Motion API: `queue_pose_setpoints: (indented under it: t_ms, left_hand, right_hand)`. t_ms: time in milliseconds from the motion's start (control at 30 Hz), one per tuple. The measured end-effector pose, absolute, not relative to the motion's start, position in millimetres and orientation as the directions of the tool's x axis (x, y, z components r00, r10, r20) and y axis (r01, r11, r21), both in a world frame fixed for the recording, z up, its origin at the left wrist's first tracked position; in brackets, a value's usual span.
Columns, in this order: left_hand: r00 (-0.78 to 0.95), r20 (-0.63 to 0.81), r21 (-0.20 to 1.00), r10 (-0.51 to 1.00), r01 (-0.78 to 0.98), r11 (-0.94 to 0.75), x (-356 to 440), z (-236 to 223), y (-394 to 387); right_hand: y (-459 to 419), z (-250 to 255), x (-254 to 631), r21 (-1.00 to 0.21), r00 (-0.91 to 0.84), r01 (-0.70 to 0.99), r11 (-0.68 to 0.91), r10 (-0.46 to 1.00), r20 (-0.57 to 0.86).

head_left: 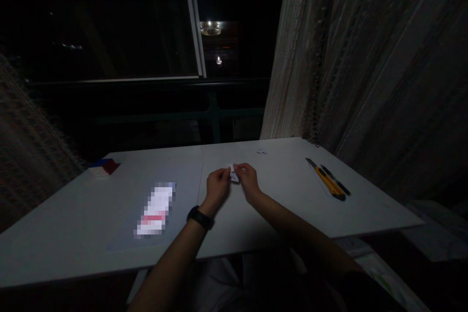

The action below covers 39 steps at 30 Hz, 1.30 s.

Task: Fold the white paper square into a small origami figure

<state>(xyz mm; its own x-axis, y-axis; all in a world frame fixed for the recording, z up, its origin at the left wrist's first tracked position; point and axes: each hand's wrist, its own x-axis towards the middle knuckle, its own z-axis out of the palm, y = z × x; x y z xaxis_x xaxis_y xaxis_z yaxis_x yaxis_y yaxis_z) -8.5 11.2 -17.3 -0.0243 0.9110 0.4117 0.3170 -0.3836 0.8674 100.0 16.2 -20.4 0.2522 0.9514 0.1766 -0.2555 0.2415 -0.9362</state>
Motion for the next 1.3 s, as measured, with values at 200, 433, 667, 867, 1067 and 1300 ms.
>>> queue_pose_setpoints:
  t_ms: [200, 433, 667, 867, 1067, 1300]
  left_hand:
    - [-0.004, 0.351, 0.904, 0.936, 0.261, -0.338, -8, -16, 12]
    - [-0.039, 0.279, 0.953, 0.960, 0.131, -0.272, -9, -21, 17]
    - [-0.056, 0.337, 0.920, 0.940, 0.231, -0.316, -10, -25, 18]
    - [-0.084, 0.340, 0.919, 0.937, 0.241, -0.312, -11, -20, 15]
    - [-0.049, 0.236, 0.967, 0.971, -0.083, -0.239, -6, -15, 11]
    - [-0.013, 0.069, 0.929, 0.998, -0.364, -0.069, -2, -6, 0]
  right_hand:
    - [17, -11, 107, -0.947, 0.276, -0.253, 0.198, 0.953, 0.125]
    - [22, -17, 109, -0.970, 0.222, -0.142, 0.198, 0.961, 0.164]
    - [22, -19, 110, -0.975, 0.210, -0.067, 0.214, 0.958, 0.196]
    - [21, -17, 110, -0.980, 0.129, -0.045, 0.196, 0.974, 0.189]
    - [23, -18, 109, -0.972, 0.127, -0.162, 0.173, 0.980, 0.153]
    - [25, -22, 109, -0.952, 0.077, -0.264, 0.155, 0.987, 0.140]
